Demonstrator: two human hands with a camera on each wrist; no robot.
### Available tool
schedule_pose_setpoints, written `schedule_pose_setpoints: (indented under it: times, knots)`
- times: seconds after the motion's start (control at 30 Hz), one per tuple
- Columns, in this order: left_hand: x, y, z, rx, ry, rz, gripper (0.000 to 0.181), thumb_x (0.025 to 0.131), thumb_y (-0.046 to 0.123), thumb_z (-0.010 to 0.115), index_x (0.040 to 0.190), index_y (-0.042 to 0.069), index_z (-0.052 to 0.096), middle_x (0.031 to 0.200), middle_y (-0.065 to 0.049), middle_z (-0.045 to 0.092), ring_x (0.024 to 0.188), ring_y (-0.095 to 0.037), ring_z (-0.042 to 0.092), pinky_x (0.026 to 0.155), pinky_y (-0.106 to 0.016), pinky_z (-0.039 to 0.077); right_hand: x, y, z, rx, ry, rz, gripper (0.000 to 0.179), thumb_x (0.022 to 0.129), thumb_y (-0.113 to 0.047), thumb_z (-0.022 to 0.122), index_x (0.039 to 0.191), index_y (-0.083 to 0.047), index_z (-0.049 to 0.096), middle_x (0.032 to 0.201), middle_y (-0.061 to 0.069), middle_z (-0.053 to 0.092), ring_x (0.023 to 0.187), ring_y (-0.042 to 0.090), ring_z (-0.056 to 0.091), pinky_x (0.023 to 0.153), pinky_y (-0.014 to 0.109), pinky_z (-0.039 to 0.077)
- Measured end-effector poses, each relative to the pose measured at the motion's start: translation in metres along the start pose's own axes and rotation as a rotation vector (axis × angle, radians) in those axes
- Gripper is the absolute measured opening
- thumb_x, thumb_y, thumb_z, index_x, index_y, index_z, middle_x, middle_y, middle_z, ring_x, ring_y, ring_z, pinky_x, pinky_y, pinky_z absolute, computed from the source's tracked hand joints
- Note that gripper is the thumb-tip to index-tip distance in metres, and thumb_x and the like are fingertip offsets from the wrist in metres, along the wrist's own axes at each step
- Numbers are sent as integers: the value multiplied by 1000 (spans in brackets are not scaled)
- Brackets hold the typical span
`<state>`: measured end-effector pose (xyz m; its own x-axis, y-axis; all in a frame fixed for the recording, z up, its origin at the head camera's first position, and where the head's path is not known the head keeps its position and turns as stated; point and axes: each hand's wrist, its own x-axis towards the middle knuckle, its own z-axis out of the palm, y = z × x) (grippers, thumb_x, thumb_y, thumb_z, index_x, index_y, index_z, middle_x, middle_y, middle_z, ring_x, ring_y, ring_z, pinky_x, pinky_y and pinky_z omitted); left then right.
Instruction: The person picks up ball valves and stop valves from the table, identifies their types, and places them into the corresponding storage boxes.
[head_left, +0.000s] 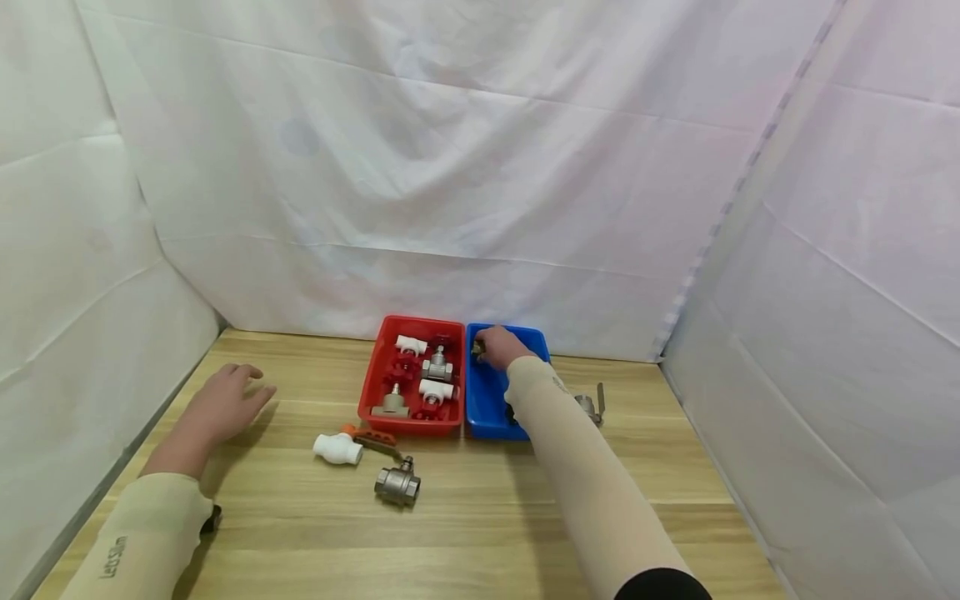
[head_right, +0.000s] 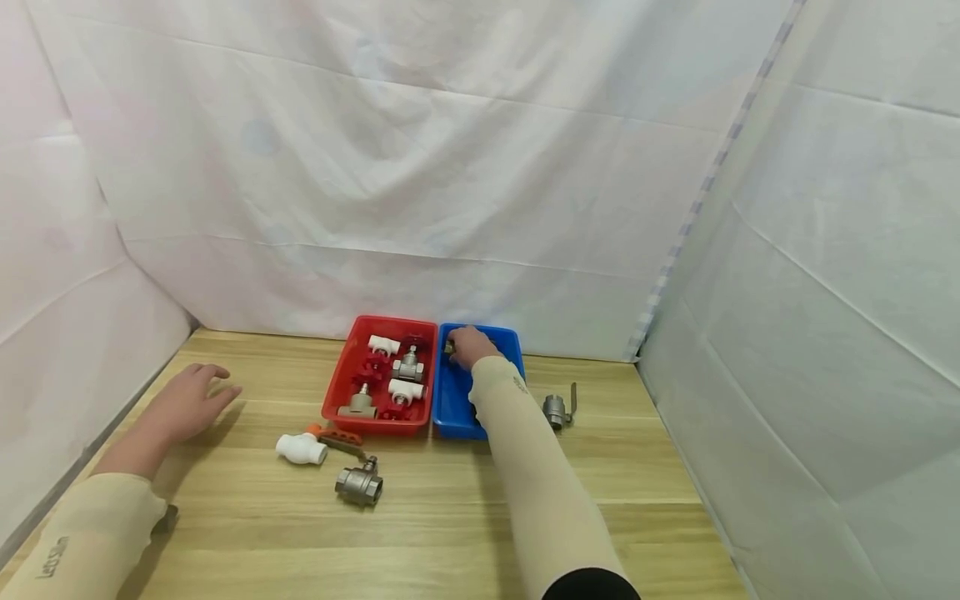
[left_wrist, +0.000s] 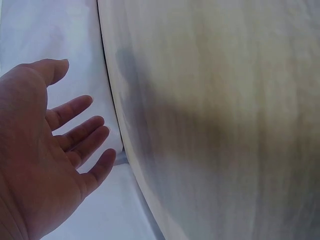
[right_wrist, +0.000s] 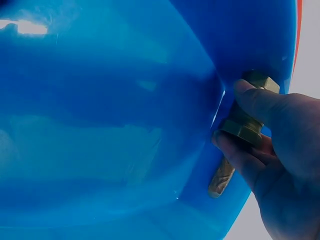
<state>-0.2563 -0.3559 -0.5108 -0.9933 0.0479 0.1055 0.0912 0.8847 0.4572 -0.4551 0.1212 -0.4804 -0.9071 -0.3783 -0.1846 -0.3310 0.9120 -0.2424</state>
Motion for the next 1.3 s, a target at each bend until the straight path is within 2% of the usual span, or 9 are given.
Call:
schedule_pose_setpoints:
  times: [0.17,0.3,0.47,0.73,0.87,1.03,1.17,1.3]
  knots:
    - [2,-1,0,0,-7,7,58,116,35,57,142,-17,54,146,-48,45,132,-69,45,107,-81,40,4,4,4,48,-36,33,41,108,-20,75,148,-9,70,137,12,75,124,32,72,111,54,57]
    - [2,-1,3,-1,-7,15,57,116,34,58,141,-17,55,146,-47,46,131,-69,46,106,-81,41,1,6,5,17,-41,39,35,106,-21,78,139,-10,76,129,11,77,117,30,74,108,53,59]
    - [1,-1,3,4,-6,11,57,115,33,58,141,-17,55,145,-47,46,131,-69,46,107,-81,41,-4,8,7,-12,-30,37,34,104,-20,80,137,-11,78,127,11,78,116,31,75,108,54,59]
    - [7,2,1,11,-15,27,56,115,33,59,141,-17,55,144,-47,47,130,-68,47,107,-81,41,-7,14,2,68,-14,72,31,105,-19,80,135,-10,75,124,10,77,114,31,73,107,55,59]
    - [10,4,3,7,-24,35,56,115,33,59,141,-17,55,144,-47,48,130,-68,47,106,-81,41,-11,18,-4,52,-9,44,38,107,-23,78,141,-7,70,132,13,74,120,32,72,108,54,59]
    - [12,7,4,3,-42,54,55,115,33,59,141,-15,56,145,-47,48,132,-68,47,107,-81,41,-35,16,-25,-3,30,-47,46,111,-27,73,149,-5,63,142,15,70,126,32,68,109,50,57]
    - [13,9,1,2,-46,67,54,115,32,59,141,-15,57,146,-47,47,132,-68,47,108,-81,40,-68,10,-46,12,39,-130,43,112,-27,70,146,-2,64,136,17,71,119,31,69,104,49,59]
    - [14,11,-3,-4,-49,70,54,115,33,59,141,-15,57,147,-47,46,133,-69,46,108,-81,40,-97,13,-61,24,55,-159,40,112,-31,69,141,-2,68,128,13,73,112,27,69,99,46,61]
